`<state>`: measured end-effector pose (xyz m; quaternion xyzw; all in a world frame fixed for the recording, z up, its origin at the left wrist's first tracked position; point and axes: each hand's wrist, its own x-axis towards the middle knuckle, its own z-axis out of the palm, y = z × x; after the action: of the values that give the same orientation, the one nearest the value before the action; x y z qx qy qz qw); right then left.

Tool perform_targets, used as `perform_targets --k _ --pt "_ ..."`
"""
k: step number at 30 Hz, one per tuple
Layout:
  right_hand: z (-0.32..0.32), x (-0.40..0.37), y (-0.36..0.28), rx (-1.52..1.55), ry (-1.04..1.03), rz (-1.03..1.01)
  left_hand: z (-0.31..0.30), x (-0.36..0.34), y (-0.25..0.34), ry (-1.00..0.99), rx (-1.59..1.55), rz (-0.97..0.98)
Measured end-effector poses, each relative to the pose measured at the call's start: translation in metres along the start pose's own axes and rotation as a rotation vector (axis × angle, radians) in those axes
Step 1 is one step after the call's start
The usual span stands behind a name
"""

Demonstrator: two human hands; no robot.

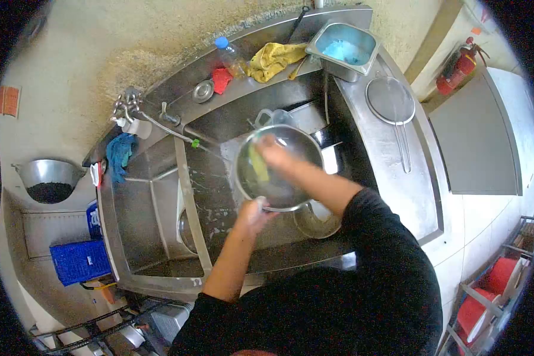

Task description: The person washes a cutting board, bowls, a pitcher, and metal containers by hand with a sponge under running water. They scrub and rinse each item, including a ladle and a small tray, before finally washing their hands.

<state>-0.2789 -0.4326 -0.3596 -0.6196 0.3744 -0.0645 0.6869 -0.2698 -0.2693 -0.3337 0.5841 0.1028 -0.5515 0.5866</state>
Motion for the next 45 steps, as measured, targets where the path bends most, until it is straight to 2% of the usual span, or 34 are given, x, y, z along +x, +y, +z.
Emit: perform_targets --k 1,2,3,4,6,7,9,10,11,12,13,15,16,17,18,19,21,22,24,26,28,29,31,32,33,35,36,37,39,40,41,43,45 --pt "0.031 -0.004 0.034 0.095 -0.058 -0.051 -0.013 0.009 -0.004 0.007 0.009 0.005" --pt "0.038 -0.003 0.042 0.104 -0.065 -0.054 -0.037 0.026 -0.014 0.063 0.059 0.025" --pt "0.038 -0.003 0.050 -0.214 -0.288 -0.167 -0.041 0.022 -0.007 0.117 0.106 0.042" --pt "0.035 -0.003 0.057 -0.537 -0.503 -0.281 -0.051 0.013 0.001 0.086 0.028 0.085" --pt "0.029 -0.008 0.061 -1.196 -0.922 -0.494 -0.071 0.001 0.009 0.121 -0.013 0.038" --pt "0.023 -0.005 0.057 -1.196 -0.923 -0.491 -0.078 -0.005 0.006 0.156 -0.055 -0.011" --pt "0.005 0.000 0.024 -1.046 -0.294 -0.526 -0.074 0.000 -0.020 0.111 -0.066 -0.027" --pt "0.017 0.001 0.026 -1.051 -0.293 -0.532 -0.068 0.007 -0.035 0.067 -0.072 -0.039" --pt "0.041 0.003 0.037 -0.719 -0.212 -0.593 -0.063 0.012 -0.043 0.023 -0.076 -0.050" --pt "0.058 0.000 0.045 -0.384 -0.131 -0.640 -0.045 0.001 -0.033 0.106 0.023 -0.004" --pt "0.067 -0.012 0.051 -0.389 -0.131 -0.646 -0.041 -0.004 -0.022 0.103 0.020 0.002" --pt "0.081 -0.035 0.064 -0.431 -0.493 -0.735 -0.056 -0.017 0.003 0.024 0.059 0.217" --pt "0.073 -0.034 0.064 -0.429 -0.495 -0.736 -0.102 0.008 -0.012 0.057 -0.009 0.175" --pt "0.056 -0.030 0.066 -0.780 -0.548 -0.792 -0.103 0.003 -0.007 0.062 -0.009 0.178" --pt "0.043 -0.024 0.065 -1.134 -0.592 -0.836 -0.098 -0.009 0.000 0.168 0.052 0.157" --pt "0.032 -0.014 0.055 -1.129 -0.594 -0.839 -0.089 -0.024 0.009 0.273 0.117 0.133" --pt "0.011 0.002 0.032 -1.197 -0.296 -0.827 -0.050 -0.036 0.004 0.239 0.126 0.166" --pt "0.017 0.001 0.030 -1.194 -0.287 -0.829 -0.037 -0.033 -0.004 0.259 0.166 0.152" --pt "0.045 -0.004 0.028 -0.924 -0.043 -0.803 -0.032 -0.024 -0.008 0.275 0.206 0.145" --pt "0.082 -0.009 0.069 -0.558 -0.063 -0.857 -0.041 -0.007 -0.018 0.247 0.158 0.106" --pt "0.091 -0.032 0.078 -0.234 -0.425 -0.693 -0.056 -0.007 0.004 0.176 0.154 0.155" --pt "0.085 -0.040 0.071 -0.228 -0.423 -0.687 -0.065 -0.007 0.016 0.105 0.152 0.201" --pt "0.067 -0.058 0.041 -0.179 -0.723 -0.262 -0.072 -0.008 0.030 0.160 0.138 0.192" --pt "0.066 -0.062 0.036 -0.262 -0.693 -0.349 -0.074 -0.007 0.033 0.215 0.118 0.187" --pt "0.062 -0.061 0.033 -0.260 -0.694 -0.344 -0.076 -0.005 0.037 0.215 0.117 0.181" --pt "0.051 -0.047 0.018 -0.462 -0.557 -0.461 -0.078 0.002 0.047 0.053 -0.020 0.199" --pt "0.040 -0.047 0.007 -0.033 -0.552 -0.365 -0.074 0.003 0.055 0.187 -0.001 0.195" --pt "0.028 -0.050 -0.002 0.393 -0.529 -0.250 -0.072 0.004 0.054 0.192 -0.010 0.188" --pt "0.009 -0.069 -0.040 0.613 -0.381 0.019 -0.072 0.005 0.045 0.259 -0.193 0.249" --pt "-0.001 -0.078 -0.054 0.676 -0.383 0.096 -0.070 0.003 0.042 0.134 -0.236 0.267" --pt "-0.007 -0.069 -0.040 0.737 -0.466 0.057 -0.069 0.004 0.040 0.138 -0.239 0.267" --pt "-0.018 -0.061 -0.025 0.658 -0.478 0.075 -0.066 0.005 0.037 -0.013 -0.574 0.227" --pt "-0.024 -0.046 -0.010 0.546 -0.381 -0.026 -0.085 0.014 0.049 0.022 -0.595 0.266"
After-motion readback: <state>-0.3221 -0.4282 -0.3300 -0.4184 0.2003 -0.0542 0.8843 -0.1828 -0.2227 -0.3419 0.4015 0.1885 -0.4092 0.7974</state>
